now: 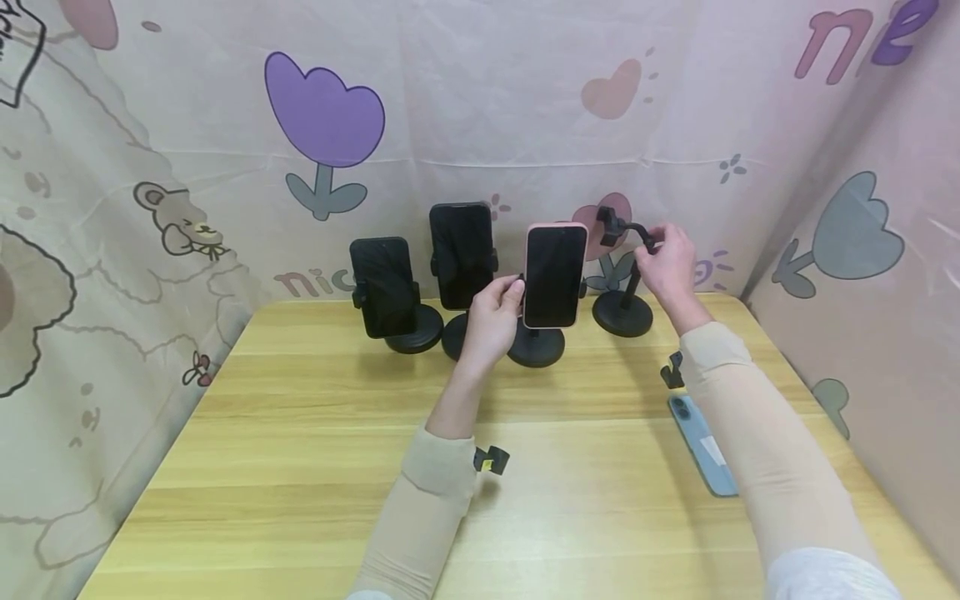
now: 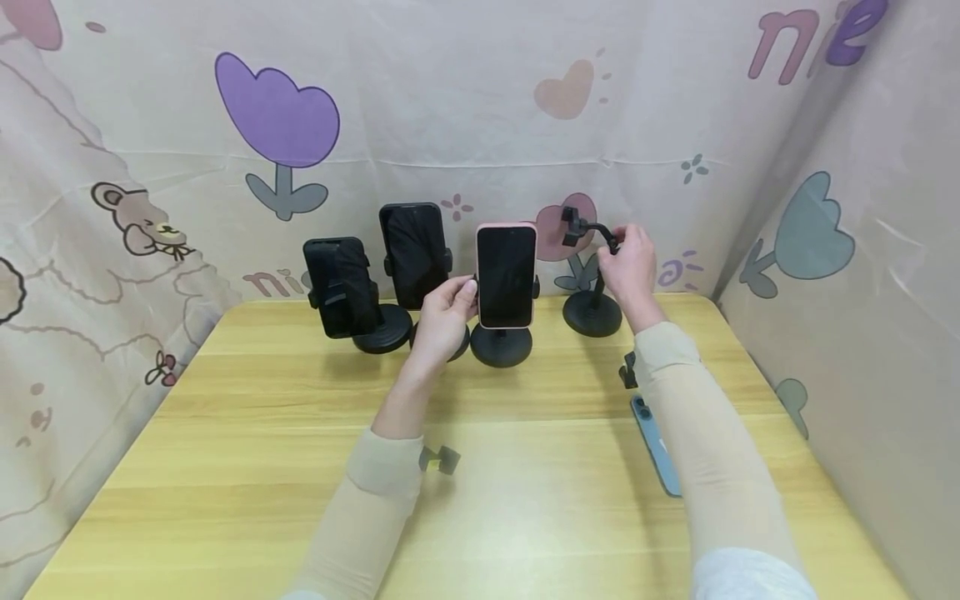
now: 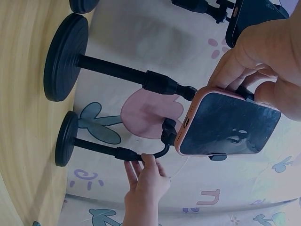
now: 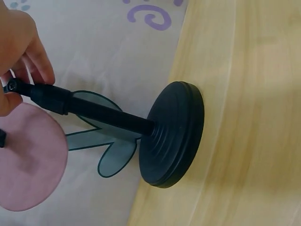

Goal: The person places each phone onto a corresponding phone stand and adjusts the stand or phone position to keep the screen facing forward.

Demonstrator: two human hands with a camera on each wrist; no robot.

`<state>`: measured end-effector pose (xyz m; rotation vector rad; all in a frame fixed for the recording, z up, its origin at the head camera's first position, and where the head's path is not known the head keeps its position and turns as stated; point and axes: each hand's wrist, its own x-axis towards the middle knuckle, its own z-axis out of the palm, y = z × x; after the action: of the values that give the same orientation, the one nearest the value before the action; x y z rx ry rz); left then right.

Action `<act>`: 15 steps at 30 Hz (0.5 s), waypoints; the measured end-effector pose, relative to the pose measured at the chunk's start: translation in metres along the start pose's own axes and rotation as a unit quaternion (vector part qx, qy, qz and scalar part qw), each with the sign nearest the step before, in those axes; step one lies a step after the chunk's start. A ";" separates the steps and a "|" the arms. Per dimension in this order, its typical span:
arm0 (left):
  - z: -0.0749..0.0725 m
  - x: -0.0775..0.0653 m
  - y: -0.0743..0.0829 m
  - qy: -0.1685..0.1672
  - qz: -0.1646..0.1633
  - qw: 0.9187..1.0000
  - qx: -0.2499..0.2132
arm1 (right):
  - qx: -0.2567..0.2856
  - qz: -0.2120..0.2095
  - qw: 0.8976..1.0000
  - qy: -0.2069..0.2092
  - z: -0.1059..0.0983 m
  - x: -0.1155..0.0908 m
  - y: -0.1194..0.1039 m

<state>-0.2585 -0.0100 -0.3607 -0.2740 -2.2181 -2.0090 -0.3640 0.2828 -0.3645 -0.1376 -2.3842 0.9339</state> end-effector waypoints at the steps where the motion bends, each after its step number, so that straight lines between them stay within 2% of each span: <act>1: 0.000 0.000 0.000 0.000 0.001 1.000 0.001 | 0.002 -0.001 1.000 0.002 0.000 0.000 0.001; 10: 0.001 0.001 0.000 -0.004 0.012 1.000 -0.006 | 0.040 0.016 0.999 -0.008 -0.005 -0.007 0.000; 15: 0.000 0.001 0.000 -0.004 0.009 1.000 -0.010 | 0.058 -0.004 0.998 -0.010 -0.005 -0.019 -0.001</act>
<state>-0.2594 -0.0103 -0.3600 -0.3036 -2.1933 -2.0237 -0.3450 0.2799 -0.3699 -0.0742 -2.3390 1.0709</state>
